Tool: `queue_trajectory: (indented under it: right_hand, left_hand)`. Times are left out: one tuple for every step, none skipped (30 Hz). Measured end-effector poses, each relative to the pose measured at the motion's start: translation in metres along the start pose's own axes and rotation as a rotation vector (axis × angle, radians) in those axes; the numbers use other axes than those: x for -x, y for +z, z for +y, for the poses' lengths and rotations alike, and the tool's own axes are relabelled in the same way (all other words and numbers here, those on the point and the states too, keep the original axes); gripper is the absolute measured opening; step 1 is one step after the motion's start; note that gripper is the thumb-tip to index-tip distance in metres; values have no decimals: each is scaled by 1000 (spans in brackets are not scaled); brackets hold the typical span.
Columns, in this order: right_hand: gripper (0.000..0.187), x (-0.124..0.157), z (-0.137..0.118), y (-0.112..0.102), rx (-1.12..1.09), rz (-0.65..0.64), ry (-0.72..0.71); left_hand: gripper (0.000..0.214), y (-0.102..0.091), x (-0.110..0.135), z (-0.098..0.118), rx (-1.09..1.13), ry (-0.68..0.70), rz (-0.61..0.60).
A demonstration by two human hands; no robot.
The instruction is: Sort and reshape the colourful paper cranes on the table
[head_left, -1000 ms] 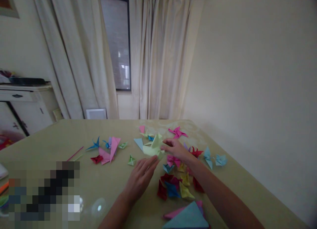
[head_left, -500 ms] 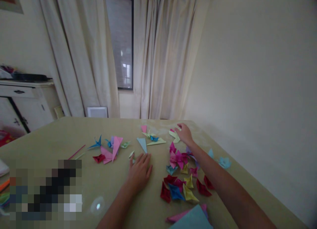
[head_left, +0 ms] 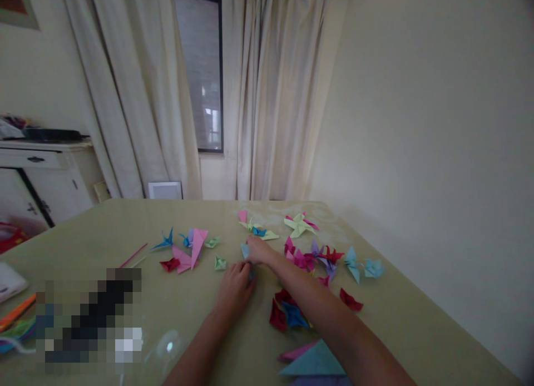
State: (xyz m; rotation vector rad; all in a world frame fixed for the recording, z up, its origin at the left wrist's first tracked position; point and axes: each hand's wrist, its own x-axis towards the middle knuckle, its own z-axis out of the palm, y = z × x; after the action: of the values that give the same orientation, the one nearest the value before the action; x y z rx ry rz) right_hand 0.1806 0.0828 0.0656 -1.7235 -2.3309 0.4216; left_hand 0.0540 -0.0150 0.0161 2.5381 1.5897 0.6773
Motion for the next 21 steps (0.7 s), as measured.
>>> queue_trajectory:
  right_hand:
    - [56,0,0,1,-13,3,-2]
    - [55,1,0,2,-27,8,-1]
    - [55,3,0,2,-44,16,0]
    - [55,5,0,3,-64,29,3]
    - [55,7,0,3,-85,48,6]
    - [55,10,-1,3,-110,71,8]
    - [55,13,-2,2,-137,98,8]
    - [56,16,-4,0,-166,128,3]
    - [57,19,-6,-3,-195,158,-5]
    - [58,23,-9,-6,-218,185,-14]
    - [58,29,-12,-11,-251,219,-27]
    - [55,37,-15,-16,-305,267,-47]
    - [51,48,-19,-22,-375,325,-70]
    - [44,63,-22,-27,-482,410,-103]
    - [36,80,-25,-31,-613,493,-142]
    - [29,101,-26,-34,-719,565,-165]
    - [23,123,-27,-36,-798,618,-181]
    - [19,147,-26,-36,-842,666,-186]
    - [13,171,-24,-34,-843,731,-172]
    - [9,195,-20,-31,-809,779,-159]
    - [10,217,-15,-25,-785,841,-133]
  left_hand:
    - [27,-1,0,1,-10,-21,7]
    - [28,-1,0,2,-14,-36,6]
    - [28,-2,0,2,-8,-47,-2]
    - [29,-2,0,2,11,-56,-11]
    - [30,-2,0,1,43,-65,-18]
    - [33,-1,0,0,85,-73,-23]
    - [36,0,1,-2,136,-80,-20]
    - [38,1,1,-3,198,-86,-3]
    - [40,2,2,-4,270,-91,34]
    - [39,3,2,-4,352,-101,89]
    - [37,3,2,-3,445,-120,155]
    - [35,1,1,-1,543,-145,223]
    - [36,-3,1,3,637,-167,282]
    - [41,-8,1,8,720,-171,320]
    - [44,-15,2,15,790,-147,330]
    - [46,-22,4,23,844,-92,307]
    - [45,-30,8,33,881,-13,260]
    - [41,-37,12,43,904,77,192]
    - [38,-42,17,54,911,158,122]
    - [37,-46,23,64,896,223,82]
    - [38,-48,29,75,843,288,79]
